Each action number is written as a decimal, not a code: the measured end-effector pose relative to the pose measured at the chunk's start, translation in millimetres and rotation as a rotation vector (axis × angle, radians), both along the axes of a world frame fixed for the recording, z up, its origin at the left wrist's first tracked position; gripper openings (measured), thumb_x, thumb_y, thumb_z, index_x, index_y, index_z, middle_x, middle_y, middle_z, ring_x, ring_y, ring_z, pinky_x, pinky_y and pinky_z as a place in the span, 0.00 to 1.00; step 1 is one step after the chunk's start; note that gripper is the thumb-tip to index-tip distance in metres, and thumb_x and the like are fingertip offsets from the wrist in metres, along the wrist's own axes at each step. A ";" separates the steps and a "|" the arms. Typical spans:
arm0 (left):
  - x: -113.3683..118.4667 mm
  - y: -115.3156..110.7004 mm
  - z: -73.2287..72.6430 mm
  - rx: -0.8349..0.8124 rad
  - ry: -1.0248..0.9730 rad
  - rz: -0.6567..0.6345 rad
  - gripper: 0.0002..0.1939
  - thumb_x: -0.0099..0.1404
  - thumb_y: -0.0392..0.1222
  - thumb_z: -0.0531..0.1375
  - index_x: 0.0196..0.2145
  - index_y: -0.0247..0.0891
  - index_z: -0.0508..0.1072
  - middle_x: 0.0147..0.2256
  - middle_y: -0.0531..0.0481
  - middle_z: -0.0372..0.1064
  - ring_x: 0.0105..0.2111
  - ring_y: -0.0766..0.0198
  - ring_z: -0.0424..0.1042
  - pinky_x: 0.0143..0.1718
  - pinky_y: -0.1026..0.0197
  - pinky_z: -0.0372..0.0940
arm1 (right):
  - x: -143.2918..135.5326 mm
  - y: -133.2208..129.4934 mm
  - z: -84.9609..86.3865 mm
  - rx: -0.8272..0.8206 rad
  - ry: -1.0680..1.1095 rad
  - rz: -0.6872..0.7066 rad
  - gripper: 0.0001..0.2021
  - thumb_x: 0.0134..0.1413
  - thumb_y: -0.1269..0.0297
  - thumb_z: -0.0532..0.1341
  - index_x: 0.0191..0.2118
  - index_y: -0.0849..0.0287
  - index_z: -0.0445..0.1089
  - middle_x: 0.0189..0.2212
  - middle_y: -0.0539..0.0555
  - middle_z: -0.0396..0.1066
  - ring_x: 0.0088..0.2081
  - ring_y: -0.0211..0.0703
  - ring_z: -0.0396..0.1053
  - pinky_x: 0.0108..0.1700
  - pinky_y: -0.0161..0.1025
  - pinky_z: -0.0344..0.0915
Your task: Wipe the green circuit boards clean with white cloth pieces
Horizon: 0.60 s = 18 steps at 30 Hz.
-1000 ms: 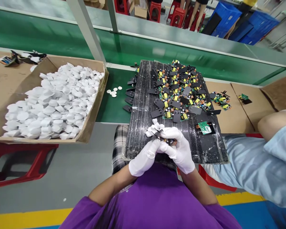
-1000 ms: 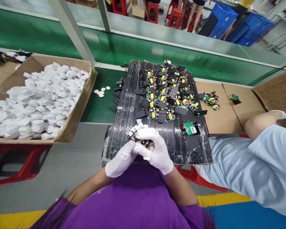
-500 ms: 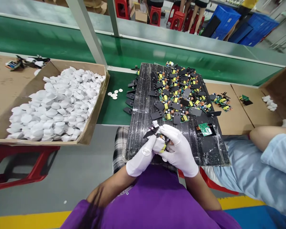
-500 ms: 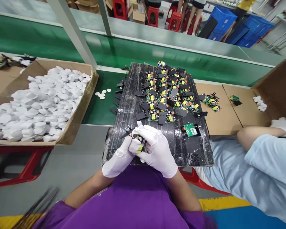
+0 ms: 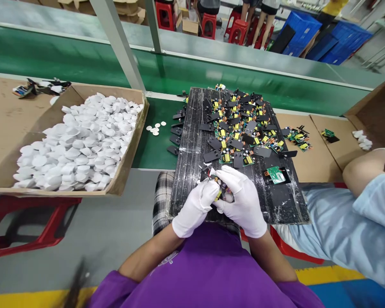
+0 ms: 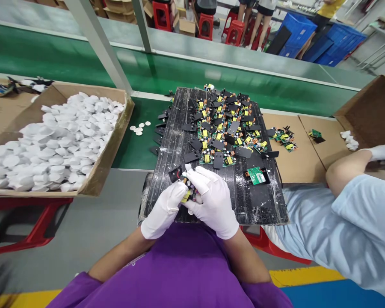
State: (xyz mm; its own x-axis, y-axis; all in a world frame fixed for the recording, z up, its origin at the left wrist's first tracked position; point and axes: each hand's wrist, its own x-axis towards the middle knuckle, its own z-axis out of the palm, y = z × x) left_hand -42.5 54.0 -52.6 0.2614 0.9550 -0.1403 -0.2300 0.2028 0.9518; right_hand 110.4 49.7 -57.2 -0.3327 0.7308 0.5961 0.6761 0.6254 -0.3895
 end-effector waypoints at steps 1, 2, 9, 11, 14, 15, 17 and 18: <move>-0.2 -0.4 1.0 0.032 -0.007 -0.026 0.21 0.60 0.60 0.62 0.26 0.39 0.68 0.26 0.53 0.67 0.27 0.64 0.64 0.35 0.58 0.67 | -0.5 -0.2 -0.1 0.001 0.003 -0.001 0.31 0.59 0.60 0.65 0.66 0.51 0.57 0.54 0.59 0.73 0.58 0.55 0.70 0.56 0.53 0.69; -0.5 -1.1 1.8 0.065 -0.011 -0.056 0.21 0.61 0.59 0.61 0.24 0.39 0.67 0.25 0.53 0.67 0.27 0.64 0.64 0.34 0.58 0.66 | -0.9 -0.2 -0.3 0.003 0.005 -0.003 0.31 0.59 0.59 0.65 0.66 0.51 0.57 0.54 0.59 0.73 0.58 0.55 0.70 0.56 0.53 0.69; -1.6 -4.5 0.9 0.122 0.069 -0.056 0.18 0.65 0.53 0.59 0.25 0.38 0.68 0.27 0.50 0.68 0.28 0.63 0.65 0.36 0.58 0.63 | -0.9 0.3 -2.7 0.015 0.007 -0.031 0.29 0.60 0.57 0.63 0.65 0.53 0.58 0.53 0.60 0.73 0.56 0.55 0.71 0.53 0.52 0.71; -2.0 -3.3 -0.2 0.156 0.077 -0.064 0.21 0.63 0.56 0.61 0.22 0.39 0.65 0.24 0.53 0.64 0.28 0.64 0.63 0.34 0.59 0.61 | -0.5 0.5 -3.2 0.001 0.025 -0.028 0.28 0.61 0.57 0.62 0.65 0.53 0.59 0.54 0.61 0.73 0.56 0.55 0.71 0.53 0.52 0.71; -1.5 -1.6 -0.1 0.145 0.029 -0.046 0.23 0.63 0.61 0.59 0.23 0.39 0.64 0.25 0.53 0.64 0.28 0.64 0.63 0.34 0.59 0.62 | -1.0 1.2 -3.8 -0.016 0.035 -0.016 0.29 0.60 0.57 0.63 0.65 0.51 0.58 0.54 0.60 0.72 0.56 0.55 0.71 0.54 0.53 0.71; -1.2 -1.5 0.1 0.132 0.010 -0.041 0.23 0.64 0.61 0.58 0.24 0.39 0.65 0.27 0.52 0.66 0.29 0.64 0.64 0.35 0.59 0.62 | -1.6 1.5 -4.1 -0.012 0.036 -0.017 0.30 0.59 0.57 0.64 0.65 0.51 0.58 0.54 0.60 0.73 0.55 0.55 0.71 0.54 0.53 0.71; -0.5 -1.9 0.0 0.110 -0.020 -0.037 0.23 0.65 0.61 0.58 0.25 0.38 0.67 0.26 0.52 0.67 0.28 0.64 0.64 0.34 0.59 0.63 | -3.1 2.2 -5.1 -0.001 0.044 -0.023 0.30 0.59 0.57 0.65 0.65 0.50 0.59 0.53 0.59 0.73 0.54 0.55 0.72 0.53 0.53 0.71; -0.5 -2.3 -0.6 0.104 -0.028 -0.043 0.23 0.65 0.60 0.59 0.24 0.38 0.67 0.25 0.52 0.67 0.27 0.64 0.64 0.34 0.59 0.63 | -3.7 2.4 -5.7 -0.001 0.050 -0.026 0.30 0.59 0.58 0.65 0.65 0.50 0.60 0.53 0.59 0.73 0.54 0.55 0.72 0.52 0.53 0.72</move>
State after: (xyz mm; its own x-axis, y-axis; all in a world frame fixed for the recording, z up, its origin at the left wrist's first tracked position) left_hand -43.0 51.7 -53.2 0.3047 0.9519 -0.0327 -0.2499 0.1130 0.9617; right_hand 106.6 52.1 -62.9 -0.2837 0.7393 0.6106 0.6715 0.6078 -0.4239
